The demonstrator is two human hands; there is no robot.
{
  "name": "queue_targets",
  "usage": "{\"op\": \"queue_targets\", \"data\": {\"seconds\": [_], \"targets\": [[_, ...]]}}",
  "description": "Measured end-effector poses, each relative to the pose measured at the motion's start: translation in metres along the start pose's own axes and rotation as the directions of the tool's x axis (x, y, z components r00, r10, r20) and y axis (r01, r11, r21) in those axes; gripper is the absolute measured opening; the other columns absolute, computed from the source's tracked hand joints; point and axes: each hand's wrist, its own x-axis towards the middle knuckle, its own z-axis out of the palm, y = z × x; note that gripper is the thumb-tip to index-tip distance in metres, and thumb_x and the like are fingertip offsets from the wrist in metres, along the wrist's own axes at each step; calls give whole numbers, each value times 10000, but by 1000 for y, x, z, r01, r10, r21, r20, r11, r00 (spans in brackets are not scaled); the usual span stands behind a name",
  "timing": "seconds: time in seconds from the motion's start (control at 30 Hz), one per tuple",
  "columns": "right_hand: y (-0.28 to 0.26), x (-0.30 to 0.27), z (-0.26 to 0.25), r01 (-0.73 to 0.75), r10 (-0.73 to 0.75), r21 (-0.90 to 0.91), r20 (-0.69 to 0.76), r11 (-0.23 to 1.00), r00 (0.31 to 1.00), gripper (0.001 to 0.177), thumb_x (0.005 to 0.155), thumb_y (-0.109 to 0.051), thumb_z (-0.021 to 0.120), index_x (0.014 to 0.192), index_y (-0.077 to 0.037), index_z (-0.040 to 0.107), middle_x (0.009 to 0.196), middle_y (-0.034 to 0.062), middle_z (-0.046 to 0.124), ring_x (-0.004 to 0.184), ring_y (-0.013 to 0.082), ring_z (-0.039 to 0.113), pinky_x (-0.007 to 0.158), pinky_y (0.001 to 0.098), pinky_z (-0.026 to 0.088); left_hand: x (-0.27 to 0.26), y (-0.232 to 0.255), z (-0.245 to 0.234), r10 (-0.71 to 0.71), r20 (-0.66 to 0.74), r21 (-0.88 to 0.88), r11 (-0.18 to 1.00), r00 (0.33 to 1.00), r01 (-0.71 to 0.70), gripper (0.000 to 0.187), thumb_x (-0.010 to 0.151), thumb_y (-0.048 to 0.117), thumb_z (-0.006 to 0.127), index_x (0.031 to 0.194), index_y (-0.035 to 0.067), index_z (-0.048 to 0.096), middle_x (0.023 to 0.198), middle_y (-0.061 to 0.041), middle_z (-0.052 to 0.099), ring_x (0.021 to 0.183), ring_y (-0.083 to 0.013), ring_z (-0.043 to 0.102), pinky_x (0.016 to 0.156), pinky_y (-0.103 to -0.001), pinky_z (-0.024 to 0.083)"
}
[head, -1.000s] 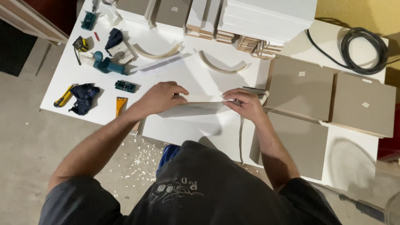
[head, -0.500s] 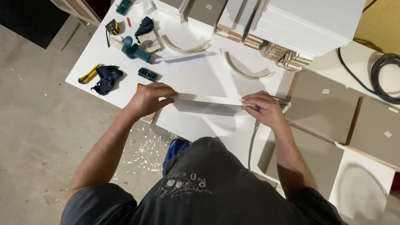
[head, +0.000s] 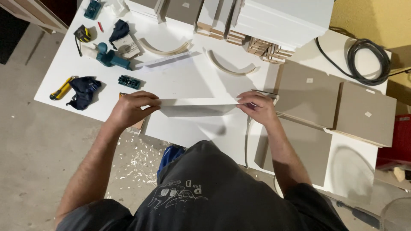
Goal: Applying edge banding to wooden panels using an iron and finishing the edges with a trimmer and sanding block.
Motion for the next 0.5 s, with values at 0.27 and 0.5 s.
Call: {"op": "queue_targets", "data": {"seconds": [0.27,0.5], "targets": [[6,-12,4,0,1,59,-18,998,1000,159,789,35,851,918,-7,769,974,185,757,804,290,706,679,377,557,19,-36,-5,-95,87,-127,986,992,105,156,864,258,829,930,117,818,924,-124,789,831,-340,758,775,-433,590],[-12,-18,11,-94,93,-12,-83,995,992,195,776,40,847,942,-36,777,1031,176,764,825,234,691,706,339,551,62,-311,126,-160,-77,659,732,984,171,290,883,392,775,1121,231,733,1008,24,708,926,-226,732,736,-396,605]]}}
